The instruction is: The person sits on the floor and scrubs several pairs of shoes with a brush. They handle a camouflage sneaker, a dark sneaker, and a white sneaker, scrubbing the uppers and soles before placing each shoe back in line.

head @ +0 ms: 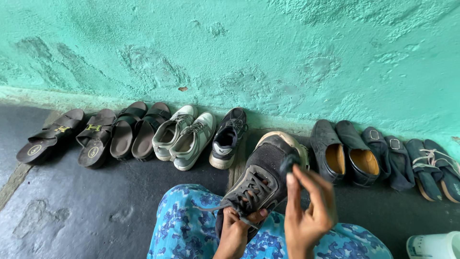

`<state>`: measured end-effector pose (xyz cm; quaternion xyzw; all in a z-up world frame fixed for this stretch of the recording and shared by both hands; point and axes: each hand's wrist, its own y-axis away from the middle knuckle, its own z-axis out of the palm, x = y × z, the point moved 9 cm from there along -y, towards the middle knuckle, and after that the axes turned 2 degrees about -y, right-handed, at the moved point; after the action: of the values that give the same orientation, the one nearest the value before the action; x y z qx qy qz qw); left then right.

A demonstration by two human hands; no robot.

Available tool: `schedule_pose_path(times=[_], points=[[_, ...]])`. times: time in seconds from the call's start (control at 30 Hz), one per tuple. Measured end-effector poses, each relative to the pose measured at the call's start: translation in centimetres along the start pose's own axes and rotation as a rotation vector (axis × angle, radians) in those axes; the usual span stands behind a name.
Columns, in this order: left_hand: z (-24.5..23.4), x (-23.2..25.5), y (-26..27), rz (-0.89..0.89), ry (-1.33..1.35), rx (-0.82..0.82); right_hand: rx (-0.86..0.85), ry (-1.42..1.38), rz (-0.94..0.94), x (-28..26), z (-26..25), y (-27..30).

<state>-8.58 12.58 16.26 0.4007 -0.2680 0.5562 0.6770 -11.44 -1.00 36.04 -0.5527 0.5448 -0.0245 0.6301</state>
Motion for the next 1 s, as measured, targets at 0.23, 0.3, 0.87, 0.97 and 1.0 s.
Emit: schedule_pose_path(times=[0.23,0.3,0.87,0.97,1.0], points=[[-0.5,0.6,0.3,0.199,-0.383,-0.036,-0.261,0.263,-0.352,-4.5,3.2,-6.0],[-1.1,0.2,0.1,0.172,-0.417,-0.003,-0.267,0.267,-0.346,-4.5,2.9,-6.4],[1.6,6.0,4.6,1.056,-1.061,0.077,-0.685,0.471,-0.513,-4.4,8.1,-3.7],[0.7,4.8,4.1,0.978,-1.046,0.036,-0.78,0.393,-0.438,-2.4,7.8,-5.5],[0.7,4.3,3.8,0.951,-1.066,0.014,-0.765,0.434,-0.362,-1.5,7.2,-6.4]])
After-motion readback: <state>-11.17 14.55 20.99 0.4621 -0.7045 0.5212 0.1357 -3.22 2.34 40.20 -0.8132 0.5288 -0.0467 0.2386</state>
